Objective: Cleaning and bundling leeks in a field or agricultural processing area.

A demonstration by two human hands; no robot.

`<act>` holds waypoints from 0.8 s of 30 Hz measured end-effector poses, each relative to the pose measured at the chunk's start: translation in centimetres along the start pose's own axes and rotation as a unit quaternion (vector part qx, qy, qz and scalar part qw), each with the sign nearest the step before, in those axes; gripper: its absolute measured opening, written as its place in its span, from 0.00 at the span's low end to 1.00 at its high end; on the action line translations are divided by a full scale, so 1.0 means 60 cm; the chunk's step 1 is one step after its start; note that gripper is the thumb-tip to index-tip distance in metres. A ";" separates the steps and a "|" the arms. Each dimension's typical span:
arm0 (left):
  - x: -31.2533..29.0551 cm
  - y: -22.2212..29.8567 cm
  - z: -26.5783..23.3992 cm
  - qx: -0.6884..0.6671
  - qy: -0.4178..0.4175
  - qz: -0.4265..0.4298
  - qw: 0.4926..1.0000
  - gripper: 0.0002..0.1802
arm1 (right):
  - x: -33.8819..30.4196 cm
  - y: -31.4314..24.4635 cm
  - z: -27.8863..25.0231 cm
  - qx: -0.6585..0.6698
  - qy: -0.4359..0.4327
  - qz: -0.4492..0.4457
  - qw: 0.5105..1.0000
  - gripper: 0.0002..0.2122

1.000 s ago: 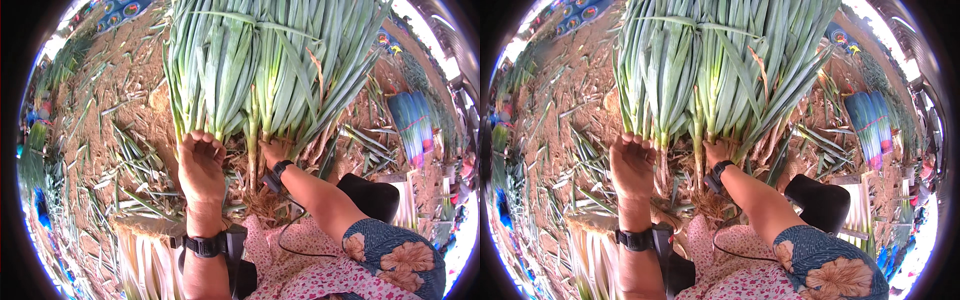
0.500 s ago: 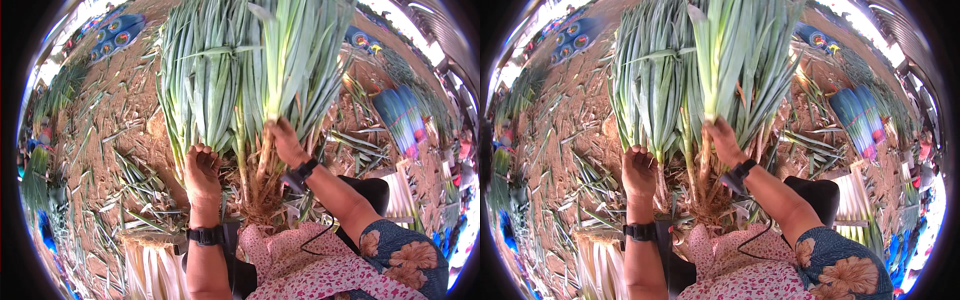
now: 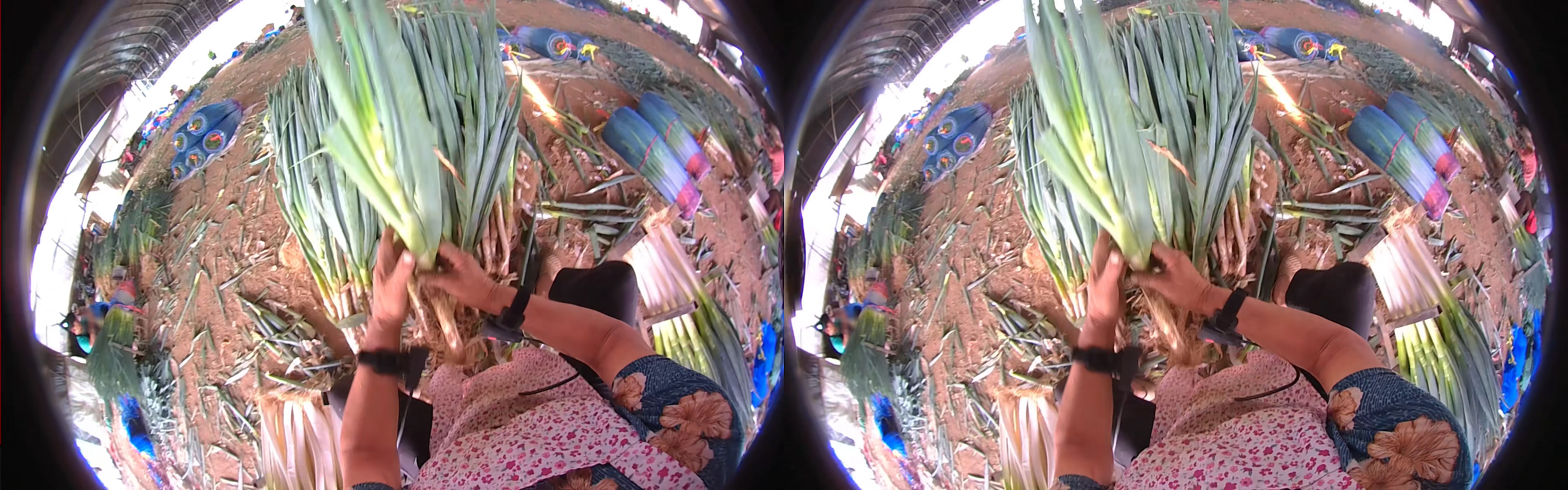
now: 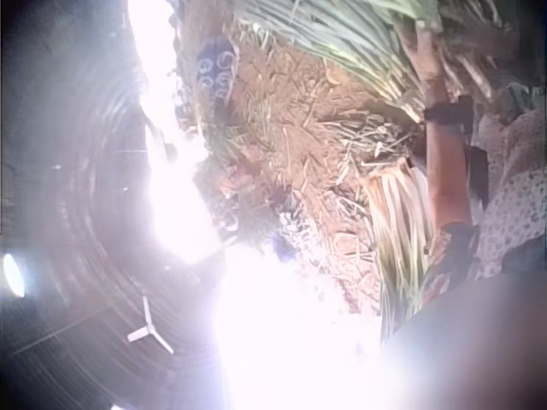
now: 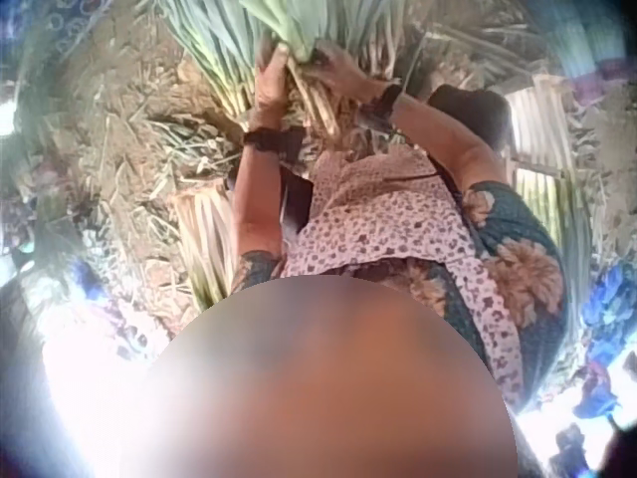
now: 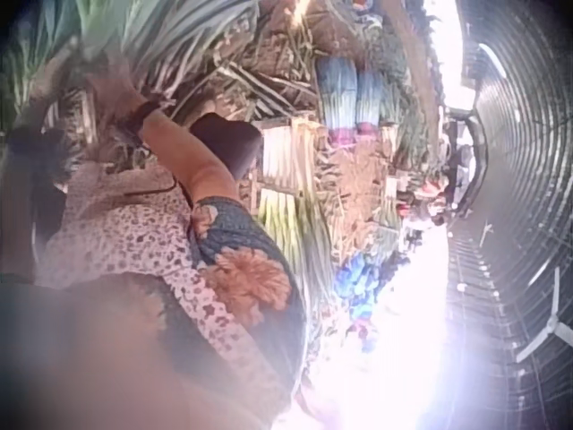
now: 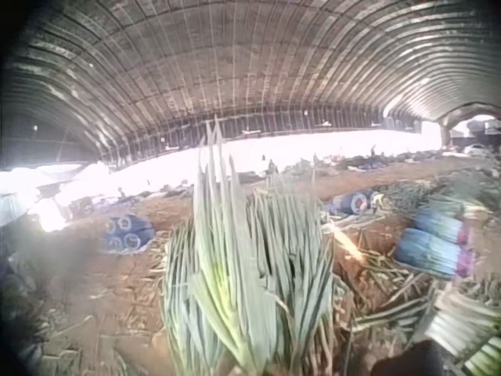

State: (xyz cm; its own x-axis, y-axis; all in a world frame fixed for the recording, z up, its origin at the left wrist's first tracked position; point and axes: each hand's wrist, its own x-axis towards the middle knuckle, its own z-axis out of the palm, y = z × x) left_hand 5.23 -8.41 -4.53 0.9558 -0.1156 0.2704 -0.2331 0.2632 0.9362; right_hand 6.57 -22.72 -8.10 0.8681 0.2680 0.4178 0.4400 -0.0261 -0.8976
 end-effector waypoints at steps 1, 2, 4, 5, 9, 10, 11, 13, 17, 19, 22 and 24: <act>0.018 0.012 -0.001 -0.032 0.063 -0.112 0.991 0.40 | -0.030 0.028 0.011 0.053 -0.065 0.070 0.994 0.18; 0.018 0.017 -0.009 -0.065 0.132 -0.220 0.964 0.36 | -0.043 0.016 0.026 0.151 -0.073 0.127 0.978 0.17; -0.008 -0.012 -0.033 -0.094 0.150 -0.189 0.966 0.33 | -0.043 0.004 0.040 0.335 -0.065 0.175 0.923 0.15; -0.014 -0.016 -0.029 -0.135 0.154 -0.162 0.965 0.30 | -0.042 0.000 0.033 0.342 -0.062 0.175 0.921 0.15; -0.045 -0.013 -0.013 -0.086 0.193 -0.081 0.974 0.20 | -0.049 -0.020 -0.011 0.099 -0.262 0.172 0.944 0.14; -0.041 0.000 -0.030 -0.006 0.223 -0.171 0.960 0.20 | -0.055 -0.020 -0.020 -0.041 -0.358 0.145 0.921 0.15; -0.039 0.014 -0.042 -0.008 0.237 -0.116 0.965 0.21 | -0.076 -0.021 -0.024 -0.111 -0.396 0.123 0.903 0.15; -0.030 0.046 -0.078 0.025 0.274 -0.059 0.960 0.23 | -0.134 0.024 -0.049 -0.249 -0.565 0.232 0.751 0.15; -0.023 0.125 -0.112 -0.010 0.254 0.018 0.967 0.31 | -0.244 0.164 -0.132 -0.427 -0.653 0.148 0.608 0.18; -0.020 0.127 -0.069 -0.125 0.225 0.002 0.966 0.36 | -0.226 0.185 -0.125 -0.331 -0.529 0.187 0.759 0.22; -0.043 0.091 -0.087 -0.192 0.218 -0.008 0.957 0.31 | -0.068 0.009 -0.025 -0.001 -0.263 0.176 0.949 0.31; -0.051 0.058 -0.060 -0.210 0.212 0.005 0.955 0.26 | -0.001 -0.055 0.009 0.004 -0.224 0.036 0.974 0.32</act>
State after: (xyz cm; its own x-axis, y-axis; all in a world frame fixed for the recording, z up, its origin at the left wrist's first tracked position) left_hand 2.16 -3.67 -2.92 0.9616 0.2626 0.0803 -0.2344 0.6329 0.7379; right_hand 4.97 -22.14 -5.22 0.7090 0.6587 0.2519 0.3784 -0.0539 -0.9241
